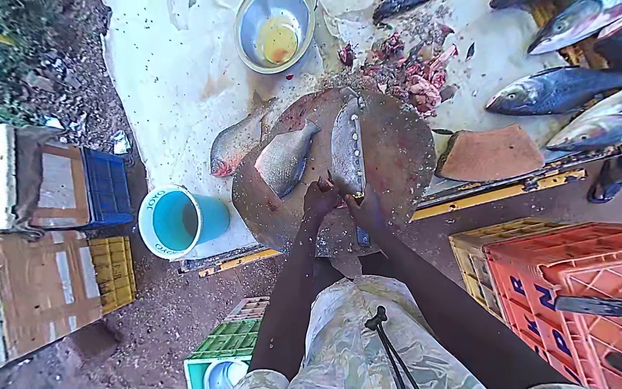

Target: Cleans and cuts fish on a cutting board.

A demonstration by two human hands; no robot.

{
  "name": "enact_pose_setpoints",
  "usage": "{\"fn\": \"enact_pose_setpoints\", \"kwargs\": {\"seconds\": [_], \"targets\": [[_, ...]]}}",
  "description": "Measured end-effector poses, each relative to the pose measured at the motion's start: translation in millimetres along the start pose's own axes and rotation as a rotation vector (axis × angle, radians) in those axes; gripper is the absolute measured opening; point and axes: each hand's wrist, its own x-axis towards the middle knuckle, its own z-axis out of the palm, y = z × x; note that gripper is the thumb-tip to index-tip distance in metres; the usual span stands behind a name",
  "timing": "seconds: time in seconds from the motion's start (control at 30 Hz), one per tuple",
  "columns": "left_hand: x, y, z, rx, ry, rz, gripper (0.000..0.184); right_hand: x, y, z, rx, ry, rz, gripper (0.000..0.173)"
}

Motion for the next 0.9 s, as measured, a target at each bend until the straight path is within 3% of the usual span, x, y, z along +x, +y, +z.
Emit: {"fn": "enact_pose_setpoints", "kwargs": {"seconds": [0.03,0.1,0.23,0.33,0.4,0.53,0.6,0.67,0.73,0.77,0.83,0.9], "targets": [[17.8,-29.0,16.4,-0.09,-0.051,-0.071,0.044,2.1,-4.9,-11.6,-0.098,-0.066,-0.011,0.045],[58.5,-27.0,31.8,-0.017,-0.15,-0.332,0.048,19.7,-16.6,-35.4,-0.305,-0.189,-0.077,0.044],[61.7,-13.0,37.5,0.047,-0.154,-0.351,0.045,27.1,-32.8,-46.4,-0.41,-0.252,0.034,0.042],[23.9,-20.5,33.4,-0.002,0.055,-0.182,0.044,23.3,-43.4,-36.9,-0.473,-0.245,0.058,0.042],[5.9,-10.5,21.8,0.008,0.306,-0.005,0.041,24.9,-49.3,-33.2,-0.517,-0.236,0.078,0.045],[-12.4,-6.7,-73.9,-0.07,0.893,0.489,0.038,13.8,-50.7,-25.5,-0.528,-0.179,0.063,0.042],[-23.4,-26.1,-125.9,-0.07,1.052,0.598,0.04,-20.3,-39.2,-22.4,-0.537,-0.116,0.013,0.039],[-26.3,-53.0,-162.7,-0.248,1.068,0.577,0.045,-65.0,-37.5,-23.0,-0.591,-0.147,-0.077,0.041],[-39.4,-85.9,-177.7,-0.469,1.001,0.43,0.049,-95.5,-42.0,-42.7,-0.761,-0.433,-0.053,0.042],[-41.2,-101.6,-181.4,-0.499,0.972,0.351,0.049,-85.6,-40.9,-57.7,-0.821,-0.558,-0.021,0.041],[-51.0,-130.7,-178.2,-0.465,0.902,0.218,0.049,-43.1,-23.7,-100.4,-0.839,-0.514,-0.049,0.036],[-50.4,-147.3,-171.4,-0.391,0.844,0.191,0.048,23.6,-25.5,-147.3,-0.885,-0.261,-0.037,0.038]]}}
